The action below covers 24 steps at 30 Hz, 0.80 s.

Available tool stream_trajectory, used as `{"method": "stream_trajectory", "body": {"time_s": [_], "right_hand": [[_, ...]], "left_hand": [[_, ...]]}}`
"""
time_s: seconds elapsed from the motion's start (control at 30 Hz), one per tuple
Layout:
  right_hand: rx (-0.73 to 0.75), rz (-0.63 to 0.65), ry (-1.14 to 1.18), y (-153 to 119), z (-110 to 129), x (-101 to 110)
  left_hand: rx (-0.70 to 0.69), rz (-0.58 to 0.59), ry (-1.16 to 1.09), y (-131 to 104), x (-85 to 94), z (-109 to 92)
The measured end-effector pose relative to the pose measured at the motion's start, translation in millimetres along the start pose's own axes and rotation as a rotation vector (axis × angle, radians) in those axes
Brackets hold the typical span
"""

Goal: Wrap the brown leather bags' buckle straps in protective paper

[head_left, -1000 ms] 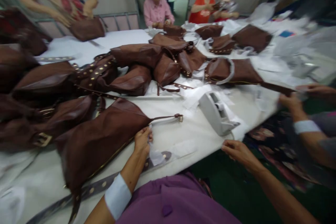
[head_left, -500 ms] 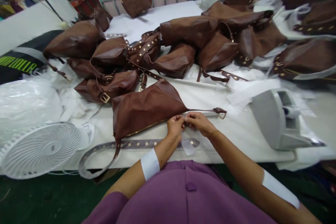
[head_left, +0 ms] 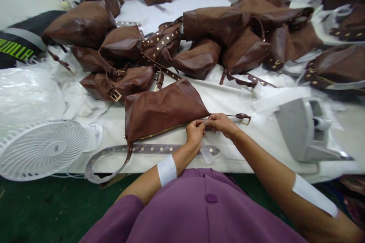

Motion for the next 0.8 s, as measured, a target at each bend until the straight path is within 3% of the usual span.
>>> {"method": "stream_trajectory", "body": {"time_s": [0.27, 0.57, 0.8], "right_hand": [[-0.006, 0.002, -0.066, 3, -4, 1], [0.036, -0.097, -0.005, -1, -3, 7], [0.131, -0.13, 0.096, -8, 9, 9]], "left_hand": [[0.024, 0.04, -0.032, 2, 0.8, -1], [0.03, 0.066, -0.092, -3, 0.2, -6], [0.121, 0.097, -0.189, -14, -6.9, -17]]}}
Point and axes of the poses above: each hand's wrist, its own y-axis towards the middle knuckle, its own x-axis out of the back of the hand, z = x × y, the point moved 9 cm from there along y, towards the middle knuckle, and after that the axes turned 8 degrees about y, right-handed, at the moved point
